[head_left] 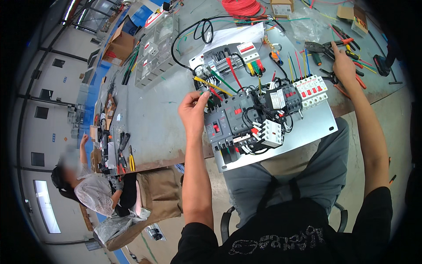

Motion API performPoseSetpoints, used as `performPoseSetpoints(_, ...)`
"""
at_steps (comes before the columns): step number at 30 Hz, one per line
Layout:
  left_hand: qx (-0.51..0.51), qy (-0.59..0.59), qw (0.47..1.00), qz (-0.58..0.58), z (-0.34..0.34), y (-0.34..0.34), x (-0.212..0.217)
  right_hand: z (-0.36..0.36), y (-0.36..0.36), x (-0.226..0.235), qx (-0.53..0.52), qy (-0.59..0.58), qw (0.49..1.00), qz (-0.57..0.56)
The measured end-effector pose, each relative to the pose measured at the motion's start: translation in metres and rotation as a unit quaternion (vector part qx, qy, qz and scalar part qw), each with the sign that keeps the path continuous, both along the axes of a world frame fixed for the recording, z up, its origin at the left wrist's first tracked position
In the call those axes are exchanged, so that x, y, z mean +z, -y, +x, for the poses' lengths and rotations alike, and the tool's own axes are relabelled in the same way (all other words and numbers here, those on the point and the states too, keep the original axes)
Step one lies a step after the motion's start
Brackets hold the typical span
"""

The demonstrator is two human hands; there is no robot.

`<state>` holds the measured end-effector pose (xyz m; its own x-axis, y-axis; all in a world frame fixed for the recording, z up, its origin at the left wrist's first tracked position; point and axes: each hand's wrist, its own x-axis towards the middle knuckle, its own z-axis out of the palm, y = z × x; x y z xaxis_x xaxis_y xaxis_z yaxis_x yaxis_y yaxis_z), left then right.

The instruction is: The person strips insulation from multiple colored wires using pliers and inserts them into terminal blocks on an electrical panel. They then use a cordless drill to tighten the terminal screws, securing the wires in place.

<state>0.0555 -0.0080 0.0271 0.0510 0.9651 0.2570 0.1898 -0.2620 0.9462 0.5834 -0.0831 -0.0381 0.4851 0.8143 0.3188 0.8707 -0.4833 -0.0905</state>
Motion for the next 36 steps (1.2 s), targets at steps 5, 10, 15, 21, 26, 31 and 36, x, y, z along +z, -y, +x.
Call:
performPoseSetpoints(5, 0.020, 0.006, 1.000, 0.024, 0.002, -0.002, -0.005, -0.002, 0.002, 0.000, -0.003, 0.004, 1.000, 0.004)
performPoseSetpoints(10, -0.055, -0.053, 0.997, -0.019, 0.003, 0.000, 0.007, 0.002, 0.002, -0.003, -0.008, -0.003, 1.000, 0.012)
performPoseSetpoints(15, -0.111, -0.086, 0.985, -0.100, 0.002, -0.006, 0.017, -0.002, 0.003, -0.001, -0.010, -0.011, 1.000, 0.022)
performPoseSetpoints(21, -0.114, -0.166, 0.979, -0.036, -0.001, -0.018, 0.003, -0.006, 0.002, -0.001, -0.009, -0.025, 0.999, 0.035)
performPoseSetpoints(26, -0.066, -0.067, 0.995, -0.042, 0.009, -0.014, -0.002, -0.001, 0.004, -0.009, -0.005, -0.015, 0.999, 0.039)
performPoseSetpoints(31, -0.036, -0.110, 0.993, 0.005, 0.017, -0.018, 0.004, 0.001, 0.004, -0.008, -0.017, -0.012, 0.999, 0.025)
performPoseSetpoints(36, -0.021, -0.107, 0.994, 0.003, 0.013, -0.015, 0.002, -0.010, 0.000, -0.003, -0.006, -0.001, 0.999, 0.038)
